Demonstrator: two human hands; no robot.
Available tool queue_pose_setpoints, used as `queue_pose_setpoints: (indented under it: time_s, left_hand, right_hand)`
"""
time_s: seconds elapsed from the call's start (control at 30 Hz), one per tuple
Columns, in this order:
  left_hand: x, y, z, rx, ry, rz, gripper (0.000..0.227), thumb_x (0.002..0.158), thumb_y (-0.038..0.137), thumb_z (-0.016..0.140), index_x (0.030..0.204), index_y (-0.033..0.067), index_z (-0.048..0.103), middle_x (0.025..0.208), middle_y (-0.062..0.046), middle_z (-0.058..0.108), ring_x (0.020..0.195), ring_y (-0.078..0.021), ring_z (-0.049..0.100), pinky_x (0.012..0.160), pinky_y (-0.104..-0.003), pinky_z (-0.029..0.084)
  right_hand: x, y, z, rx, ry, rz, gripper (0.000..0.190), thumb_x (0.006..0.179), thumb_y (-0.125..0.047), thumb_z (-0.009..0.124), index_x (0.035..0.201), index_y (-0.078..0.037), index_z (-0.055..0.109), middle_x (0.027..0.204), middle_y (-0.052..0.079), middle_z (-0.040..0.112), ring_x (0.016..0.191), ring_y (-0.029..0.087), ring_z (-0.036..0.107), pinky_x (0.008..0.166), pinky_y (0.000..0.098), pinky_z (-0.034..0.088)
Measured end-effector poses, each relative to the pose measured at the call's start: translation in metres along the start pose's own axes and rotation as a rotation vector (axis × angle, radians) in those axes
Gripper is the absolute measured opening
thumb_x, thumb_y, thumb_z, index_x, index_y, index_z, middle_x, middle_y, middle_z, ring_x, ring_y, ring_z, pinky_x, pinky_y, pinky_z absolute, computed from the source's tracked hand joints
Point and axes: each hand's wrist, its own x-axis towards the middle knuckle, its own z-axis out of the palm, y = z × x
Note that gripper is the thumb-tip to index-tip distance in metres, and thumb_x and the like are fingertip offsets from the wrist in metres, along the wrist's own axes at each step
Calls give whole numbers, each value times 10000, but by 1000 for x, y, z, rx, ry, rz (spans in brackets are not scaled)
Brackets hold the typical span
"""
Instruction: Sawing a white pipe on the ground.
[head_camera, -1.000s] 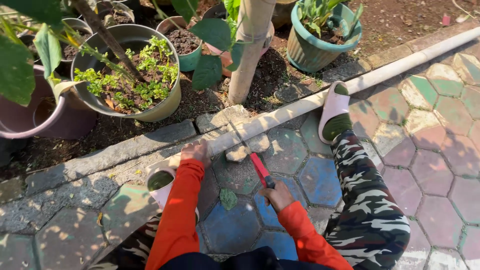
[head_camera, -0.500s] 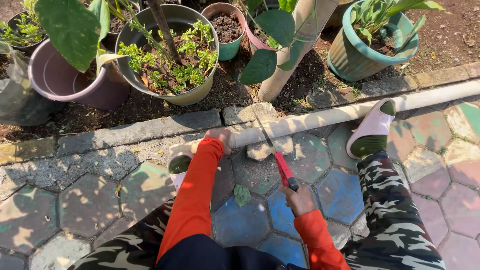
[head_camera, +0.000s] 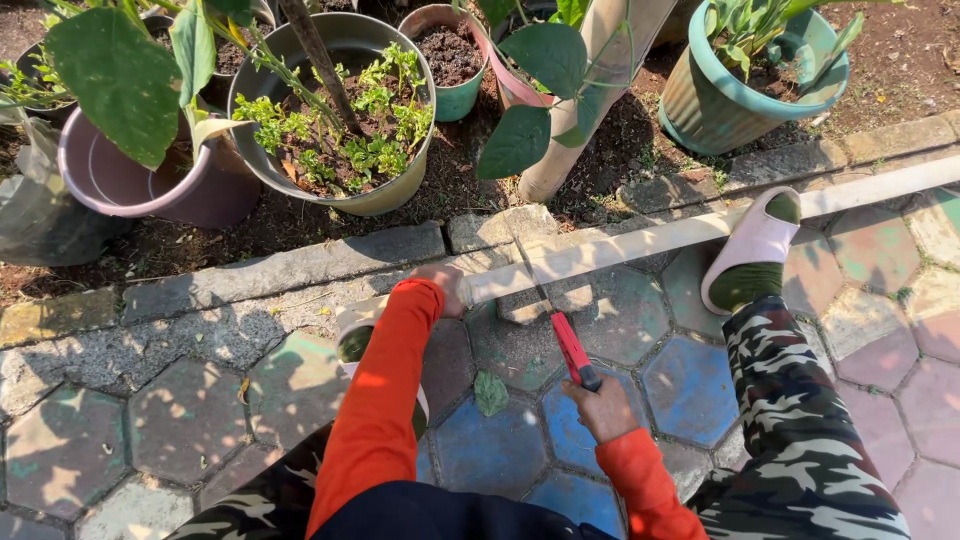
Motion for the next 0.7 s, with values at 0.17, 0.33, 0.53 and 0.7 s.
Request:
queue_pose_setpoints:
  time_s: [0.17, 0.33, 0.53, 0.7]
  left_hand:
    - [57, -19, 46, 32, -47, -75, 337, 805, 212, 686, 1046, -17, 745, 997, -238, 755, 917, -333, 762, 792, -431, 623]
    - [30, -11, 17, -9, 1, -39, 304, 783, 186, 681, 983, -28, 764, 966, -227, 768, 875, -315, 772, 754, -436, 623]
    - [47, -17, 35, 12, 18, -14, 323, 759, 228, 708, 974, -7, 761, 983, -225, 739, 898, -330, 749, 781, -453, 610]
    - [35, -7, 23, -24, 26, -67, 342, 754, 220, 723, 1004, -13, 751, 1014, -227, 743, 919, -337, 749, 807, -450, 611]
  right_hand:
    - [12, 11, 4, -7, 17, -28, 367, 800, -291, 791, 721, 23, 617, 558, 81, 564, 464, 204, 552, 477, 396, 452]
    - [-31, -5, -8, -73, 49, -42, 325, 796, -306, 768, 767, 2, 668, 546, 94, 590, 470, 210, 582, 491, 398, 462]
    - [-48, 7, -12, -29, 42, -28, 304, 779, -272, 770, 793, 16, 674, 545, 83, 561, 471, 201, 569, 475, 392, 473]
    - [-39, 11, -21, 156, -1, 20, 370, 795, -238, 810, 725, 68, 614, 546, 77, 495, 445, 211, 462, 452, 395, 421]
